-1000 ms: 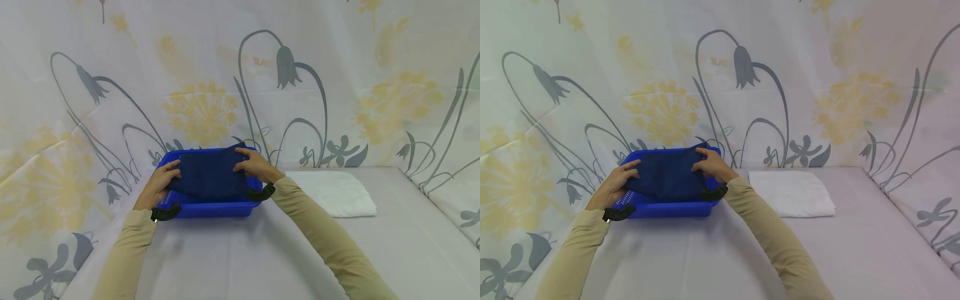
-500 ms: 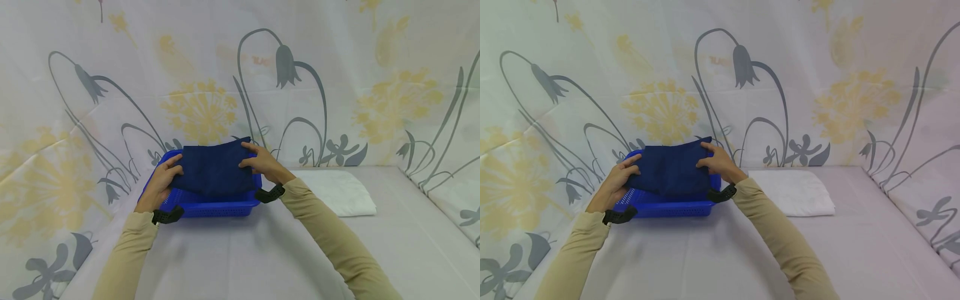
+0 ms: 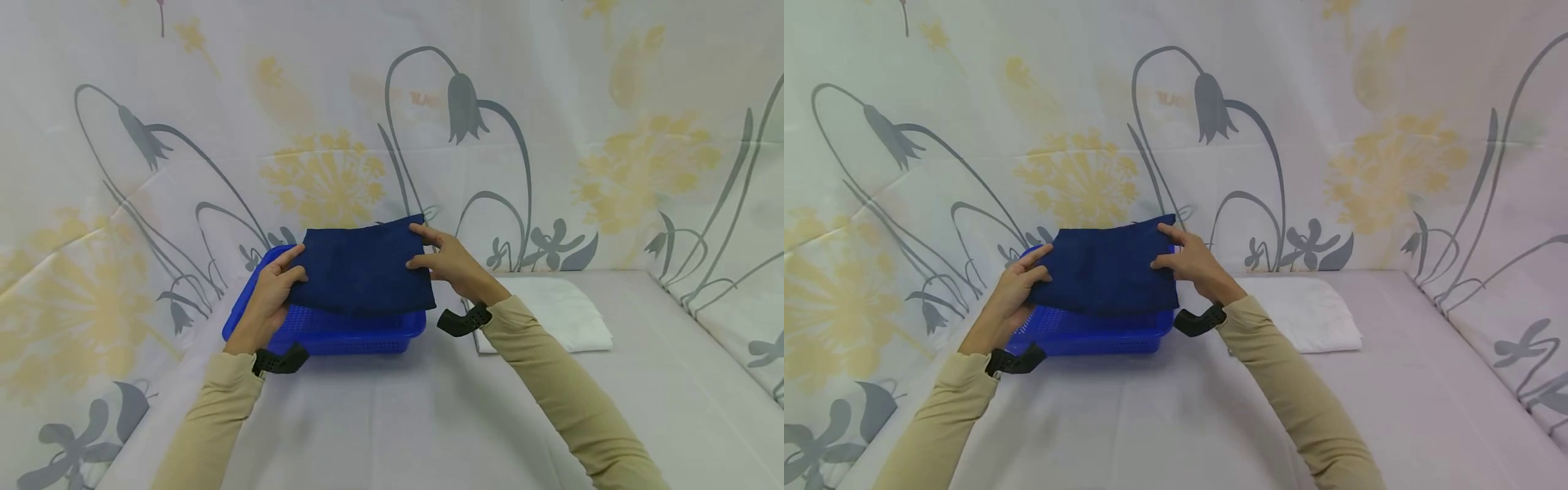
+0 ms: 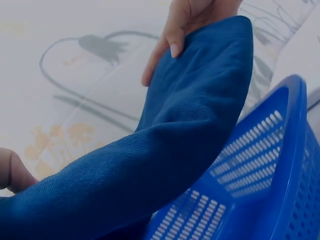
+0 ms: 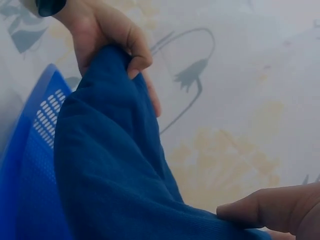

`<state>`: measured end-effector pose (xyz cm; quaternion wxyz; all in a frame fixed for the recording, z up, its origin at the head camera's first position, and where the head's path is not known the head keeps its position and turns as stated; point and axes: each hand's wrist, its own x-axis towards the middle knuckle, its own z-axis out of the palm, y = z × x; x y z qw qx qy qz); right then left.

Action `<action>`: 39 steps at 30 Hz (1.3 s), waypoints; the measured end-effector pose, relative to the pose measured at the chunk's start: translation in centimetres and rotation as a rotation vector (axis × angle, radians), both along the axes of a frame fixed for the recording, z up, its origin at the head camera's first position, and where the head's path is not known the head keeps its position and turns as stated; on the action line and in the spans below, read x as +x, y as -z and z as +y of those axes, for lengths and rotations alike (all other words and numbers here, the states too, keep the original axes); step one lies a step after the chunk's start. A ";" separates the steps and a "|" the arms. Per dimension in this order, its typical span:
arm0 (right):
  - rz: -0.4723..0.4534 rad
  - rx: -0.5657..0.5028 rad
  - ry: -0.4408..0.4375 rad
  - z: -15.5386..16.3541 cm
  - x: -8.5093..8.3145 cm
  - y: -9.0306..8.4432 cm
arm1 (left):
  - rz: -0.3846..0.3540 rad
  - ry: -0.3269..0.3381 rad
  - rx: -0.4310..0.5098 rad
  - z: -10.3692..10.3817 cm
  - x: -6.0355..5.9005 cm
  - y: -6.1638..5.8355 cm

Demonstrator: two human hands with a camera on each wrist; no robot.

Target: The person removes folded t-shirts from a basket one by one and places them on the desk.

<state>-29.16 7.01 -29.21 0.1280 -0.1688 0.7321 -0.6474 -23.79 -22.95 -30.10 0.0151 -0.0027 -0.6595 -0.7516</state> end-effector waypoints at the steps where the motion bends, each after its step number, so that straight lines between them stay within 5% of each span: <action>1: 0.006 -0.003 0.003 0.2 0.1 -0.1 | 0.007 0.002 0.005 0.2 0.1 -0.1; 14: 0.038 -0.003 0.050 2.7 1.6 -0.7 | 0.053 0.042 0.040 2.1 1.3 -0.5; 27: 0.104 -0.035 0.006 5.5 3.2 -0.9 | 0.060 0.196 0.155 3.8 1.9 -0.8; 39: 0.131 -0.016 0.005 8.0 4.3 -0.5 | 0.044 0.317 0.124 5.2 2.1 -0.5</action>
